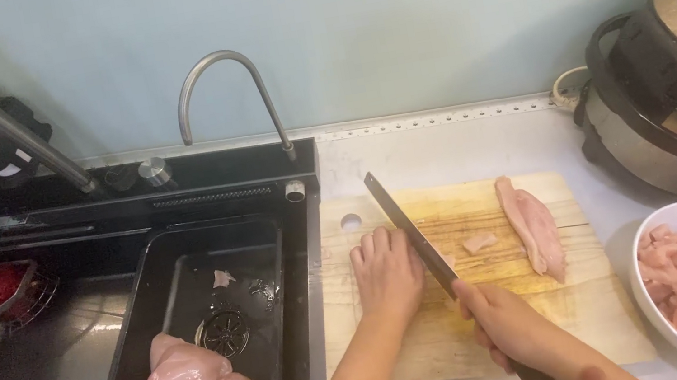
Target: Cutting raw chicken breasts into small pieces on a wooden cutting board.
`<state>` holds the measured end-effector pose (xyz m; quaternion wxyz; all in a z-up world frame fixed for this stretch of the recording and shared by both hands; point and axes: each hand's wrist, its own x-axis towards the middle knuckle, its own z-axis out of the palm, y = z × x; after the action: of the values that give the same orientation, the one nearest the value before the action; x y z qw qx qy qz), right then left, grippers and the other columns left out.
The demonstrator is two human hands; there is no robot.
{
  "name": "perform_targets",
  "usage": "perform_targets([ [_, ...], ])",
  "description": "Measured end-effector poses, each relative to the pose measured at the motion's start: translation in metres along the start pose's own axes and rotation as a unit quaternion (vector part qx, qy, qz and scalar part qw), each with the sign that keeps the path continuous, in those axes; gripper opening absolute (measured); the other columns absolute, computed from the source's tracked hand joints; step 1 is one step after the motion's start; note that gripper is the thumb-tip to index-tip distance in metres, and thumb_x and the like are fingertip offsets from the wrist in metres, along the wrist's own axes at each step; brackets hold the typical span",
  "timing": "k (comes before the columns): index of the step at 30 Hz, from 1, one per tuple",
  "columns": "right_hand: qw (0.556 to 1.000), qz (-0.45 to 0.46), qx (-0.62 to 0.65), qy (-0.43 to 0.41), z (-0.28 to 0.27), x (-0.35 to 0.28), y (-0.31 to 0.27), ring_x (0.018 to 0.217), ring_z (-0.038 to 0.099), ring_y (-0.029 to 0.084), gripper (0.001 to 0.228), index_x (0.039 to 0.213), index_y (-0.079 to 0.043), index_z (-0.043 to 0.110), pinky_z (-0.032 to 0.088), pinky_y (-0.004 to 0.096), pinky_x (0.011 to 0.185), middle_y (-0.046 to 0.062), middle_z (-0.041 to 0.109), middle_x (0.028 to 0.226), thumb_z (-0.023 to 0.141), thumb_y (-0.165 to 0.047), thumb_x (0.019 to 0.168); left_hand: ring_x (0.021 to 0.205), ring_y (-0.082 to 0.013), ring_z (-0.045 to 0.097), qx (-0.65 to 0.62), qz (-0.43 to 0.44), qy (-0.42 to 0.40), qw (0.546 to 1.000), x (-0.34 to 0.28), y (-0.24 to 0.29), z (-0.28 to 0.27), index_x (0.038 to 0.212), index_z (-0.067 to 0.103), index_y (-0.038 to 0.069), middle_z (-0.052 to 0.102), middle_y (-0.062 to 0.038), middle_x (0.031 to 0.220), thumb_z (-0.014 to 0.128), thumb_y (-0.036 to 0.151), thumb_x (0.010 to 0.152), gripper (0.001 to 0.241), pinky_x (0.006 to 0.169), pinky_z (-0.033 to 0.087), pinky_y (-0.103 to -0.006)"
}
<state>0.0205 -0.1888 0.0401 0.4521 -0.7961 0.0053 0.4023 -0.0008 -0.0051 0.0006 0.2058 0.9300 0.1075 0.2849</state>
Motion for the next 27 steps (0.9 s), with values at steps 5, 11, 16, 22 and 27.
perform_targets([
  [5,1.000,-0.023,0.010,0.007,-0.007,0.005,-0.003,0.032,0.043,0.018,0.054,0.092,-0.005,0.061,0.034,0.035,0.032,0.007,0.046,0.055,0.045,-0.056,0.100,0.100,-0.0315,0.053,-0.043,-0.033,-0.025,0.998,-0.002,-0.016,-0.007,0.098,0.062,0.008,0.059,-0.010,0.101,0.064,0.018,0.089,0.014,0.087,0.036,-0.0477],
  [11,0.997,-0.052,0.048,-0.007,-0.008,-0.025,0.021,0.029,0.042,0.021,0.055,0.088,-0.002,0.059,0.031,0.036,0.030,0.009,0.045,0.052,0.044,-0.054,0.098,0.097,-0.0324,0.053,-0.050,-0.050,0.020,0.997,-0.009,-0.019,-0.016,0.095,0.060,0.007,0.058,-0.011,0.098,0.062,0.016,0.090,0.011,0.086,0.037,-0.0471],
  [16,0.999,0.025,0.039,-0.016,0.000,-0.021,0.044,0.034,0.035,0.015,0.055,0.090,-0.004,0.061,0.028,0.032,0.033,0.006,0.045,0.054,0.047,-0.055,0.101,0.096,-0.0320,0.053,-0.016,-0.041,0.012,0.999,-0.012,-0.011,-0.011,0.093,0.060,0.007,0.058,-0.011,0.095,0.062,0.014,0.089,0.008,0.086,0.037,-0.0476],
  [22,1.000,-0.006,-0.020,-0.015,0.012,-0.013,0.013,0.031,0.042,0.020,0.050,0.089,-0.006,0.059,0.033,0.037,0.032,0.009,0.046,0.054,0.044,-0.053,0.099,0.096,-0.0329,0.053,0.007,0.009,0.022,1.000,-0.012,-0.010,-0.015,0.098,0.061,0.004,0.057,-0.014,0.098,0.064,0.016,0.085,0.018,0.086,0.037,-0.0478],
  [27,0.999,-0.027,-0.011,-0.019,0.014,0.005,-0.019,0.032,0.043,0.020,0.051,0.089,-0.005,0.056,0.036,0.036,0.032,0.008,0.048,0.055,0.044,-0.053,0.099,0.098,-0.0320,0.053,0.001,-0.019,-0.002,1.000,-0.012,-0.016,-0.016,0.098,0.061,0.006,0.058,-0.012,0.099,0.064,0.017,0.087,0.016,0.087,0.036,-0.0479],
])
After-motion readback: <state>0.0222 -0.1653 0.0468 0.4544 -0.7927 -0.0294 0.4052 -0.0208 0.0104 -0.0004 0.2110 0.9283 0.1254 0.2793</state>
